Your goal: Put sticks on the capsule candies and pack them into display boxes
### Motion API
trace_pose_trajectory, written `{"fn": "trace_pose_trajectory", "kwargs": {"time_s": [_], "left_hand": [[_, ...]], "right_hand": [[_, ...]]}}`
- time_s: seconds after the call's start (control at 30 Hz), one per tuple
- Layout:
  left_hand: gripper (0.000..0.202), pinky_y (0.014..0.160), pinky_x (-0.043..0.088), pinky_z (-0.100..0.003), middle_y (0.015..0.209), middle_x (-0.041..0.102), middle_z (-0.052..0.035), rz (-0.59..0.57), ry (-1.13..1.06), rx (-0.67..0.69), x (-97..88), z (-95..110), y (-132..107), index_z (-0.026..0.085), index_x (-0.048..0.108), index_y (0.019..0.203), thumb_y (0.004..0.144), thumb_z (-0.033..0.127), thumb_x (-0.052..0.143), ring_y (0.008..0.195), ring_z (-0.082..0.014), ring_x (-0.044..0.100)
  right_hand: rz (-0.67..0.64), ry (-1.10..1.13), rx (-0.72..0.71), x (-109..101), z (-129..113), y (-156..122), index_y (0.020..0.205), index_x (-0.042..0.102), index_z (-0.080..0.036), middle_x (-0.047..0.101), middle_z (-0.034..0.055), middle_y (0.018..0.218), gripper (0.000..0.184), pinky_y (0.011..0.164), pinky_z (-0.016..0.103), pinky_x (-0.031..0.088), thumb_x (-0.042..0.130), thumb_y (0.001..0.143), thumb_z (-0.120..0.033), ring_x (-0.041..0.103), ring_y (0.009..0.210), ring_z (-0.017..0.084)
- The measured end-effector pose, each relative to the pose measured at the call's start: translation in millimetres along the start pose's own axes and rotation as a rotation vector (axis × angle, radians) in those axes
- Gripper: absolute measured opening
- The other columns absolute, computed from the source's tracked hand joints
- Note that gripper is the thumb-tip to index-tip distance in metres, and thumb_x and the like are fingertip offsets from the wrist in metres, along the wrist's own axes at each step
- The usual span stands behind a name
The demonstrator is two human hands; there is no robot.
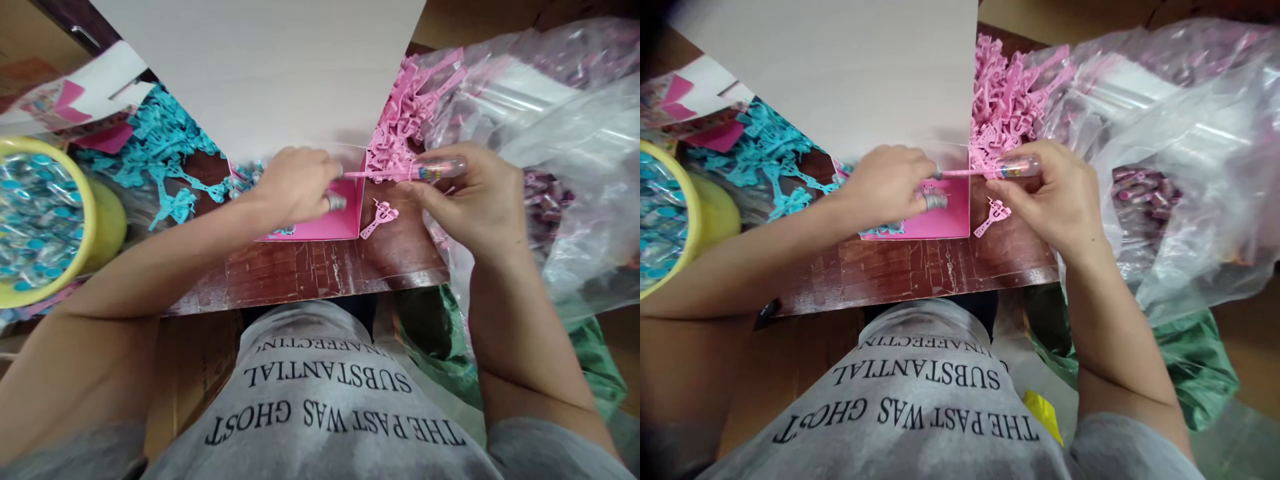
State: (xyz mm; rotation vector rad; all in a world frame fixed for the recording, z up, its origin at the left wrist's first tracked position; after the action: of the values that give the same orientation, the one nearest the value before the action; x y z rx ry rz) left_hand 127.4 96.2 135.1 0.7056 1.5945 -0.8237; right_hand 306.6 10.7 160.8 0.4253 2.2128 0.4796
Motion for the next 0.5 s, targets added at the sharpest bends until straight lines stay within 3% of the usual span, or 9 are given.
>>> {"fn": "trace_pose_trajectory", "kwargs": {"time_s": [0.1, 0.17, 0.23, 0.4, 0.5], "left_hand": [[0.031, 0.094, 0.051, -0.050, 0.122, 0.076, -0.0182, 0.032, 0.054, 0.050, 15.3, 27.0, -6.8, 0.015, 0.074, 0.128, 0.098, 0.020, 0.067, 0.117, -0.0375, 0.071], [0.029, 0.093, 0.048, -0.051, 0.113, 0.078, -0.0162, 0.012, 0.059, 0.038, 25.0, 30.0, -3.8, 0.016, 0.077, 0.122, 0.102, 0.012, 0.056, 0.110, -0.0349, 0.073], [0.031, 0.090, 0.047, -0.051, 0.105, 0.079, -0.0141, 0.000, 0.030, 0.010, 23.5, 21.5, 3.6, 0.018, 0.080, 0.113, 0.103, 0.011, 0.051, 0.105, -0.0335, 0.074], [0.025, 0.083, 0.049, -0.048, 0.104, 0.081, -0.0111, -0.022, -0.027, -0.113, -1.9, -18.4, 20.9, 0.022, 0.081, 0.099, 0.094, 0.009, 0.061, 0.100, -0.0331, 0.075], [0.017, 0.079, 0.052, -0.049, 0.108, 0.082, -0.0139, -0.021, -0.016, -0.080, -1.3, -14.0, 19.4, 0.021, 0.081, 0.107, 0.097, 0.023, 0.068, 0.102, -0.0363, 0.075]], "right_hand": [[0.086, 0.037, 0.045, -9.1, 5.3, -0.9, 0.112, 0.081, -0.024, 0.082, 0.0025, 0.101, 0.034, 0.068, 0.032, 0.051, 0.088, 0.086, -0.044, 0.071, 0.078, 0.018], [0.125, 0.058, 0.048, -13.0, 7.4, -2.7, 0.113, 0.080, -0.024, 0.082, 0.0034, 0.104, 0.033, 0.067, 0.032, 0.051, 0.088, 0.086, -0.043, 0.073, 0.080, 0.018], [0.143, 0.061, 0.048, -14.6, 9.2, -5.3, 0.113, 0.081, -0.025, 0.082, 0.0040, 0.106, 0.033, 0.066, 0.032, 0.051, 0.088, 0.086, -0.043, 0.073, 0.081, 0.018], [0.119, 0.032, 0.075, -11.9, 12.1, -10.6, 0.110, 0.081, -0.023, 0.082, 0.0059, 0.104, 0.032, 0.067, 0.034, 0.051, 0.087, 0.087, -0.044, 0.073, 0.080, 0.018], [0.078, 0.030, 0.089, -6.4, 10.1, -10.5, 0.110, 0.081, -0.022, 0.082, 0.0063, 0.102, 0.031, 0.069, 0.036, 0.051, 0.085, 0.088, -0.044, 0.072, 0.081, 0.019]]}}
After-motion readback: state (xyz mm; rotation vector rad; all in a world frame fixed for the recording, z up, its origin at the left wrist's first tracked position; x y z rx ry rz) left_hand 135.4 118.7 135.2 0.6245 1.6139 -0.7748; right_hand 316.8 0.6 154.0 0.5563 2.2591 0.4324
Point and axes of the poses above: each hand's wrist, its own y-axis towards the middle knuckle, its own x-axis out of the palm, z = x × y, the point moved 10 cm from there along y, towards the middle knuckle
